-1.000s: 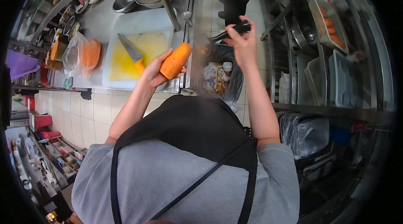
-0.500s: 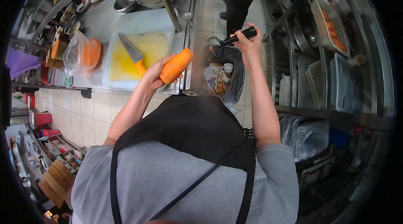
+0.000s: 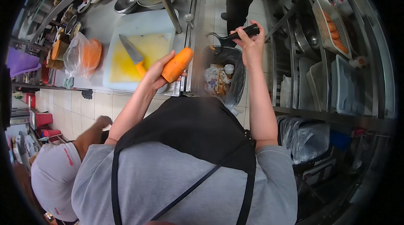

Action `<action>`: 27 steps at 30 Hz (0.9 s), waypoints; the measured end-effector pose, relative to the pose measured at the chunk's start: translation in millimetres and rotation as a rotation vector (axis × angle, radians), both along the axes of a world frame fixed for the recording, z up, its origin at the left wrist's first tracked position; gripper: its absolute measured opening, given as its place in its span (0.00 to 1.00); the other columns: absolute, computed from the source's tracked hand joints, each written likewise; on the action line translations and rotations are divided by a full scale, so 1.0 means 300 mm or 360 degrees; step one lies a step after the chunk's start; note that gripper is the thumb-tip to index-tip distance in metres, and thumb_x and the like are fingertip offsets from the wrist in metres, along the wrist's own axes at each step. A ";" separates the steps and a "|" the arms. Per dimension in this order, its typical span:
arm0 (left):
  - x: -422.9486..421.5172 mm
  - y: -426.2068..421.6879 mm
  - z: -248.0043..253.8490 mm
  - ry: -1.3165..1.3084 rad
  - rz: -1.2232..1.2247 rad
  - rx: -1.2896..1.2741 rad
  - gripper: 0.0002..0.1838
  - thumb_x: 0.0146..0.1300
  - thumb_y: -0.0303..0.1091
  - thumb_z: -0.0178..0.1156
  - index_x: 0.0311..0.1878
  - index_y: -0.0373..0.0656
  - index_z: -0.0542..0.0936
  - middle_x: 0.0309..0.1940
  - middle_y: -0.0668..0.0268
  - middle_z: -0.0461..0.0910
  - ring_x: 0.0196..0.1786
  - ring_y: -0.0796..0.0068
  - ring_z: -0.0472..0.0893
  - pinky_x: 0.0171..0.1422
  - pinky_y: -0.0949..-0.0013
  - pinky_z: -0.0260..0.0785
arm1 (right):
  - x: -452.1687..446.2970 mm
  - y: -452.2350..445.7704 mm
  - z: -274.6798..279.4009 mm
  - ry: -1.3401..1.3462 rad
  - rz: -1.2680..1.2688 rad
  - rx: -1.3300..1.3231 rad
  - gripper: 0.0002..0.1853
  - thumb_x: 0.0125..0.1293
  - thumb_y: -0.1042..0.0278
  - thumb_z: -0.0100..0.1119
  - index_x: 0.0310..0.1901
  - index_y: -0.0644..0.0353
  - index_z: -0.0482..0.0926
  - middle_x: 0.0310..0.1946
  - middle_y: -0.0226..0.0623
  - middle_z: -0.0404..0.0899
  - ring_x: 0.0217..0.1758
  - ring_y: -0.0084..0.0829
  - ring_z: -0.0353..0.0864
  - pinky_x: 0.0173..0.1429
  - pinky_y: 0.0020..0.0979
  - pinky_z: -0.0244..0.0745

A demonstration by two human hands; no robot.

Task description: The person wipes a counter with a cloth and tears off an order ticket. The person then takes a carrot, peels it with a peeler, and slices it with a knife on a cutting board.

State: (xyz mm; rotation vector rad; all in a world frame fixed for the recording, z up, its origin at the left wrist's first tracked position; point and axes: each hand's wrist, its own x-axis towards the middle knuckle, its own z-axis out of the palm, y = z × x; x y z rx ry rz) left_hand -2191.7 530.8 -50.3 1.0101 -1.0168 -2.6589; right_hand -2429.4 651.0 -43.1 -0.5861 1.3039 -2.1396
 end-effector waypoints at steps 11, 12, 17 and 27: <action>-0.018 0.011 -0.047 0.0016 0.0036 -0.0019 0.19 0.66 0.44 0.41 0.50 0.39 0.68 0.37 0.57 0.76 0.31 0.64 0.79 0.27 0.67 0.74 | 0.177 -0.079 -0.030 -0.0083 0.0384 -0.0078 0.24 0.57 0.76 0.56 0.53 0.55 0.58 0.35 0.38 0.74 0.39 0.33 0.78 0.40 0.33 0.75; -0.014 0.001 -0.050 0.0072 -0.0136 -0.0001 0.18 0.66 0.43 0.40 0.50 0.39 0.68 0.37 0.56 0.76 0.31 0.63 0.79 0.26 0.66 0.73 | 0.140 -0.075 -0.057 -0.0080 0.0332 -0.0008 0.24 0.57 0.76 0.57 0.53 0.55 0.58 0.35 0.38 0.74 0.38 0.33 0.78 0.40 0.34 0.75; 0.019 -0.006 -0.018 0.0144 -0.0118 -0.0020 0.19 0.66 0.43 0.40 0.50 0.36 0.67 0.37 0.55 0.75 0.31 0.63 0.79 0.26 0.67 0.73 | -0.038 0.003 -0.091 -0.0072 -0.0051 0.0157 0.27 0.57 0.75 0.57 0.55 0.58 0.55 0.36 0.38 0.74 0.40 0.35 0.78 0.43 0.36 0.73; -0.024 0.023 -0.042 0.0096 0.0198 0.0201 0.17 0.66 0.43 0.41 0.51 0.43 0.67 0.39 0.59 0.76 0.39 0.66 0.78 0.30 0.60 0.75 | 0.238 -0.072 -0.001 -0.0146 0.0481 -0.0213 0.24 0.58 0.78 0.55 0.54 0.56 0.57 0.35 0.38 0.73 0.38 0.34 0.78 0.42 0.35 0.76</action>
